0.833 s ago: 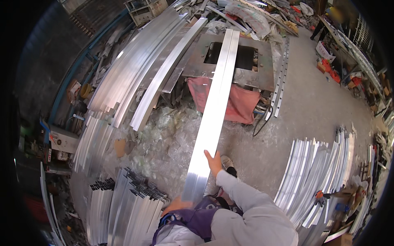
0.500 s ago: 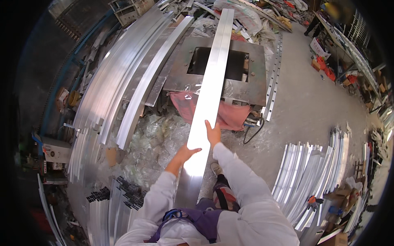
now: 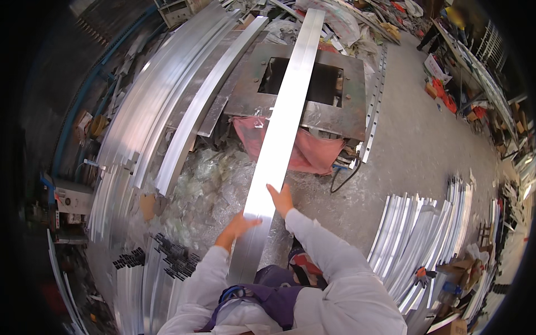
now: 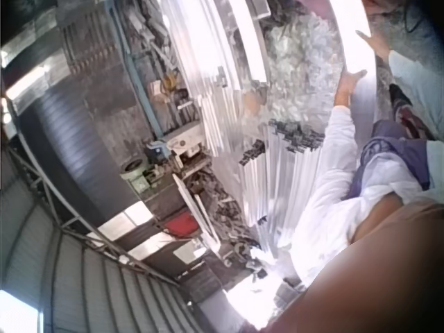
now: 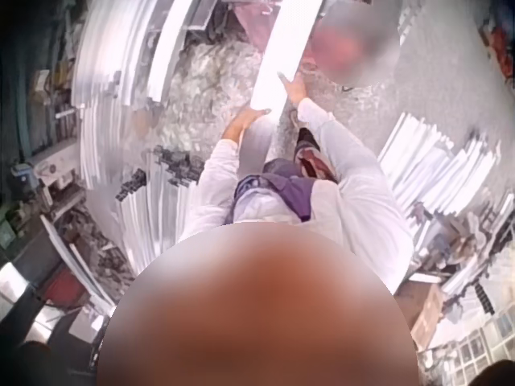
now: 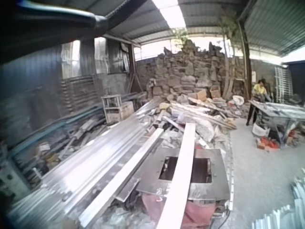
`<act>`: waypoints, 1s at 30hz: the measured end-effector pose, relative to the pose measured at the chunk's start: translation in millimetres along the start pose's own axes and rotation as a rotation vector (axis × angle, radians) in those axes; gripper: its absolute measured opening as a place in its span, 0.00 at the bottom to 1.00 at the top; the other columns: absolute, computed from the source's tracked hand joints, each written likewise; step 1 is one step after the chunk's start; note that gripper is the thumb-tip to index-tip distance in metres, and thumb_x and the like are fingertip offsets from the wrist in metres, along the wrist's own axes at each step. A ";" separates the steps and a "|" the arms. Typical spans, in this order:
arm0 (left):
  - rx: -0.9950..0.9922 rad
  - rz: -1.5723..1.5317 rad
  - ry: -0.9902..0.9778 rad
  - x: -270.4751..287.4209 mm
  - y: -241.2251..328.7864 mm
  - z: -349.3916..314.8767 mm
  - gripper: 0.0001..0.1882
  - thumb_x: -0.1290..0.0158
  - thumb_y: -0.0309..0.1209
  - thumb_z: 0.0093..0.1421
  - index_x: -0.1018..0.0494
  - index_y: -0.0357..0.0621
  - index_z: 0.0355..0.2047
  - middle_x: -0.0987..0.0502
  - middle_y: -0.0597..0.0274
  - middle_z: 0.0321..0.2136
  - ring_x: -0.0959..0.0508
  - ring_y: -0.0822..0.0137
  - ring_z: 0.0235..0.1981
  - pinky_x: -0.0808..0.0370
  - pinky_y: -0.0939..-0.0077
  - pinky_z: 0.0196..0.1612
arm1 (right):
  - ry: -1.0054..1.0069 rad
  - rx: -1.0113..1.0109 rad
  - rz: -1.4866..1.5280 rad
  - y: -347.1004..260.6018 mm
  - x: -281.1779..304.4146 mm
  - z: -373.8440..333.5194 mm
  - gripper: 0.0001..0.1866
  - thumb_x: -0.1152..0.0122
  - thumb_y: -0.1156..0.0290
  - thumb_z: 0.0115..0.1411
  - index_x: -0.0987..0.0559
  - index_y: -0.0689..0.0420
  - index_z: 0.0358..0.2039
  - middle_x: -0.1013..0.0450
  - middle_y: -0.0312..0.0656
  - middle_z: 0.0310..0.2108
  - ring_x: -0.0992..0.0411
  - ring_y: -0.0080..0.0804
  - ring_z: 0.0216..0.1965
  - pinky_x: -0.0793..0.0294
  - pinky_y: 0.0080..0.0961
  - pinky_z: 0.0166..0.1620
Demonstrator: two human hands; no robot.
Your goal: The person repeatedly picks up long silver metal profiles from a pile, wipes each one with a red cloth, and places it on a nearby surface. The action is performed one at a time in a repetitive cycle throughout the clip.
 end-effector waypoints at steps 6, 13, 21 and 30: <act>0.167 -0.249 -0.170 -33.7 -195.2 -179.8 0.37 0.32 0.41 0.49 0.33 0.38 0.56 0.24 0.57 0.47 0.25 0.67 0.48 0.30 0.69 0.54 | -0.115 -0.311 0.154 -26.9 -13.9 -129.9 0.29 0.36 0.57 0.59 0.33 0.69 0.47 0.26 0.48 0.38 0.26 0.33 0.36 0.26 0.28 0.41; 0.470 -0.282 -0.051 -92.1 -364.0 -352.5 0.35 0.36 0.41 0.53 0.34 0.37 0.57 0.23 0.54 0.47 0.24 0.67 0.47 0.30 0.73 0.53 | -0.260 -0.063 0.027 68.8 -40.9 -278.0 0.23 0.39 0.67 0.61 0.30 0.66 0.52 0.25 0.46 0.44 0.28 0.32 0.46 0.28 0.31 0.49; 0.305 0.342 0.038 -112.7 -504.5 -343.3 0.33 0.42 0.43 0.56 0.34 0.36 0.57 0.22 0.52 0.46 0.24 0.66 0.48 0.30 0.73 0.52 | -0.301 -0.099 -0.016 80.4 -50.3 -284.7 0.28 0.39 0.62 0.62 0.36 0.67 0.55 0.30 0.50 0.50 0.31 0.35 0.51 0.31 0.32 0.52; -0.006 0.072 0.035 -29.3 -59.3 -36.0 0.32 0.37 0.43 0.53 0.30 0.35 0.53 0.22 0.52 0.46 0.23 0.63 0.46 0.28 0.69 0.50 | 0.068 -0.007 0.030 -18.2 2.9 -69.1 0.31 0.41 0.54 0.62 0.36 0.69 0.51 0.28 0.58 0.46 0.28 0.43 0.48 0.31 0.33 0.51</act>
Point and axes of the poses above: each hand's wrist, its own z-axis towards the middle knuckle, its own x-axis out of the back of the hand, y = z × x, the point moved 3 cm from there along z, towards the middle knuckle
